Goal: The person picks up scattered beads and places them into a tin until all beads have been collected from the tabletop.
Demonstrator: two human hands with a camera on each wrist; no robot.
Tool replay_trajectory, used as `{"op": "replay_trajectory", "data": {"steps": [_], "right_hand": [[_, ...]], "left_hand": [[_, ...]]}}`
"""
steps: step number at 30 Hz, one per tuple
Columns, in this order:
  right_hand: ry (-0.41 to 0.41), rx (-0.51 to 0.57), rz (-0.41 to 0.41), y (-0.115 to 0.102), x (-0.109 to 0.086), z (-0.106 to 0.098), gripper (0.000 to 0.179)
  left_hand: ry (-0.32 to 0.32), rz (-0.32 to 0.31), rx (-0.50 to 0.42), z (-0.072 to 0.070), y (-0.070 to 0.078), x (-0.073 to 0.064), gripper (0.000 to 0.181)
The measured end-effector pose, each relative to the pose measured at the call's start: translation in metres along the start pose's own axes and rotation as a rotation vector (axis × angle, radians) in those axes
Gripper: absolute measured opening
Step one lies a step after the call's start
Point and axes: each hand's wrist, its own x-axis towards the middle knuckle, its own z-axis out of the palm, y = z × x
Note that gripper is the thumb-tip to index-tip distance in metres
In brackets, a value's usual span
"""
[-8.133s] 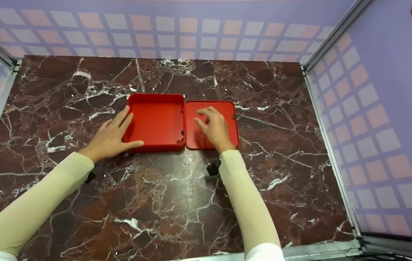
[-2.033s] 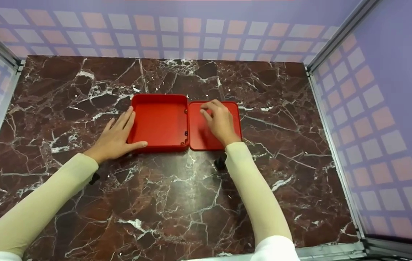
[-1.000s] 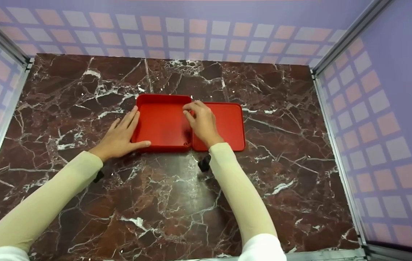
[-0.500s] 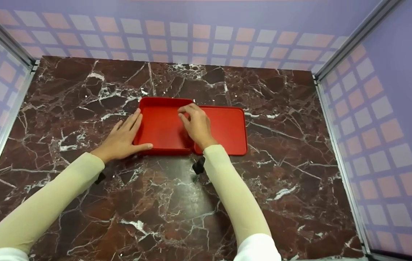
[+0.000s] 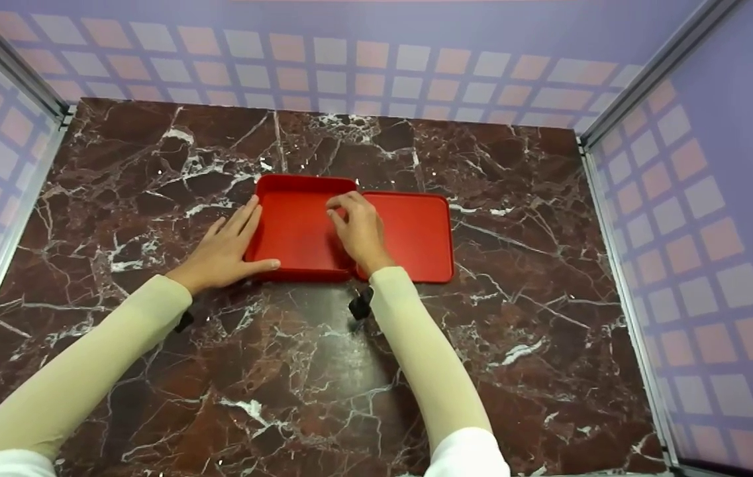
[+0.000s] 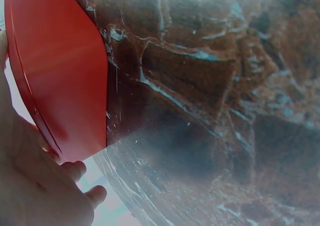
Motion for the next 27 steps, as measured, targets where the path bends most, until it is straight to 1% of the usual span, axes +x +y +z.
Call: {"op": "replay_trajectory", "data": {"steps": [11, 20, 24, 27], "right_hand": [[-0.008, -0.017, 0.035, 0.0055, 0.0001, 0.0034, 0.012], [-0.008, 0.004, 0.044, 0.0085, -0.0030, 0.0028, 0.013], [-0.004, 0.008, 0.042, 0.0090, -0.0043, 0.0005, 0.013], [-0.003, 0.006, 0.040, 0.0090, -0.0053, -0.0030, 0.015]], "left_hand": [[0.007, 0.006, 0.016, 0.0016, -0.0023, 0.0000, 0.111], [0.004, 0.010, 0.009, 0.0036, -0.0001, 0.0000, 0.111], [-0.006, 0.004, 0.037, 0.0028, -0.0011, -0.0003, 0.112], [0.000, 0.007, 0.055, -0.0002, -0.0012, 0.0005, 0.111]]}}
